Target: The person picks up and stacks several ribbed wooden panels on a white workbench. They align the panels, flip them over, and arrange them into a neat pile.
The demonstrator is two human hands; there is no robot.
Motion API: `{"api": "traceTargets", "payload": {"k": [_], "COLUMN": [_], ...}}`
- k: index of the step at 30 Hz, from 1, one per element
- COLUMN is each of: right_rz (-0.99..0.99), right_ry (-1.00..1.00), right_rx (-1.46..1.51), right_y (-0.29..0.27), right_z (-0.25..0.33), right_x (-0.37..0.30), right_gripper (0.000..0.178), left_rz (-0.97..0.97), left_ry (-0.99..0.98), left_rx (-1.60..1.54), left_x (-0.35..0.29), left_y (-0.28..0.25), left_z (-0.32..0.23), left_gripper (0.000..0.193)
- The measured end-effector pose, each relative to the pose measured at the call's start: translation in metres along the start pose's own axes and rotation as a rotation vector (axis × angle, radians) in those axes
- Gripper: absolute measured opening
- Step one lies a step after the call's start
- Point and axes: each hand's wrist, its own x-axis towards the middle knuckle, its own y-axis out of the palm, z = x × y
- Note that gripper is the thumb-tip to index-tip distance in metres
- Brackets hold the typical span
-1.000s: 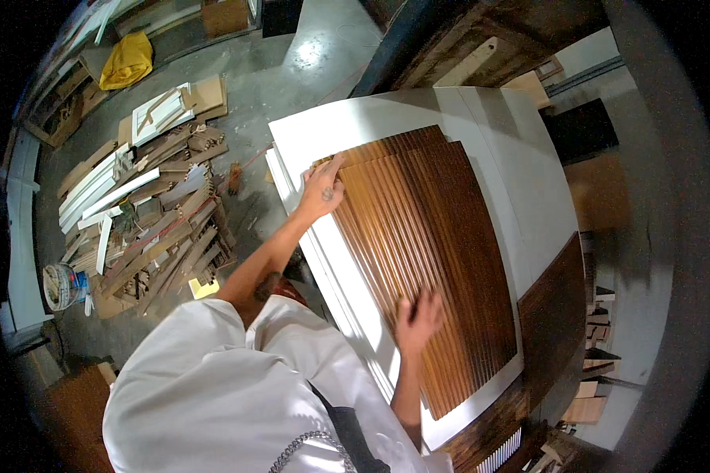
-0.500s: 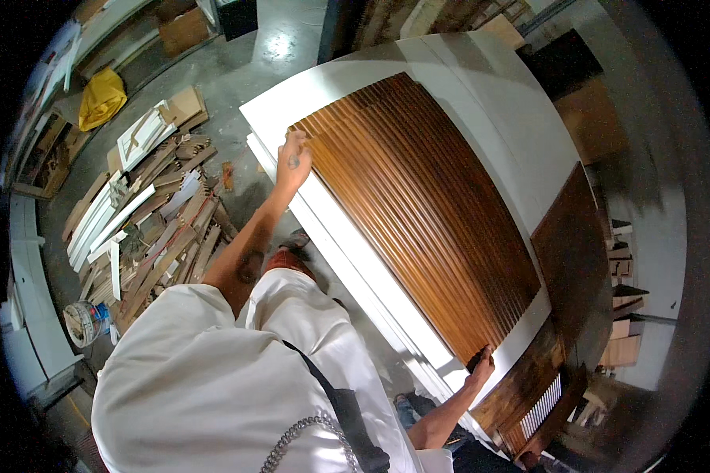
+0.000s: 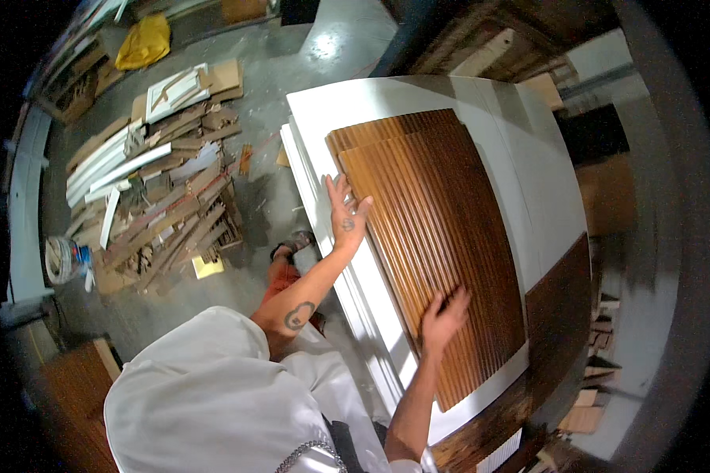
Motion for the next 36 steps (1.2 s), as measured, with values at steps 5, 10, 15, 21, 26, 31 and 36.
{"api": "traceTargets", "payload": {"k": [5, 10, 15, 21, 26, 31, 36], "right_rz": [0.161, 0.157, 0.169, 0.171, 0.137, 0.127, 0.123], "right_ry": [-0.241, -0.232, -0.236, -0.245, -0.258, -0.278, -0.269], "right_rx": [0.004, -0.036, -0.054, -0.075, -0.078, -0.081, -0.073], "right_y": [0.038, 0.044, 0.049, 0.051, 0.050, 0.055, 0.054], "right_z": [0.084, 0.090, 0.091, 0.090, 0.087, 0.085, 0.084], "right_x": [0.073, 0.077, 0.078, 0.081, 0.082, 0.081, 0.082], "right_gripper": [0.065, 0.064, 0.064, 0.065, 0.065, 0.064, 0.064], "left_rz": [-0.008, -0.107, -0.156, -0.128, -0.154, -0.159, -0.170], "left_ry": [0.097, 0.132, 0.086, 0.160, 0.181, 0.062, 0.086], "left_rx": [-0.025, 0.027, -0.029, 0.038, 0.099, 0.123, 0.163], "left_x": [0.013, 0.010, 0.006, 0.010, 0.007, -0.001, -0.003], "left_y": [0.004, 0.012, 0.012, 0.009, 0.014, 0.015, 0.018], "left_z": [0.010, 0.016, 0.015, 0.011, 0.014, 0.010, 0.007], "left_gripper": [0.102, 0.099, 0.094, 0.093, 0.092, 0.086, 0.084]}}
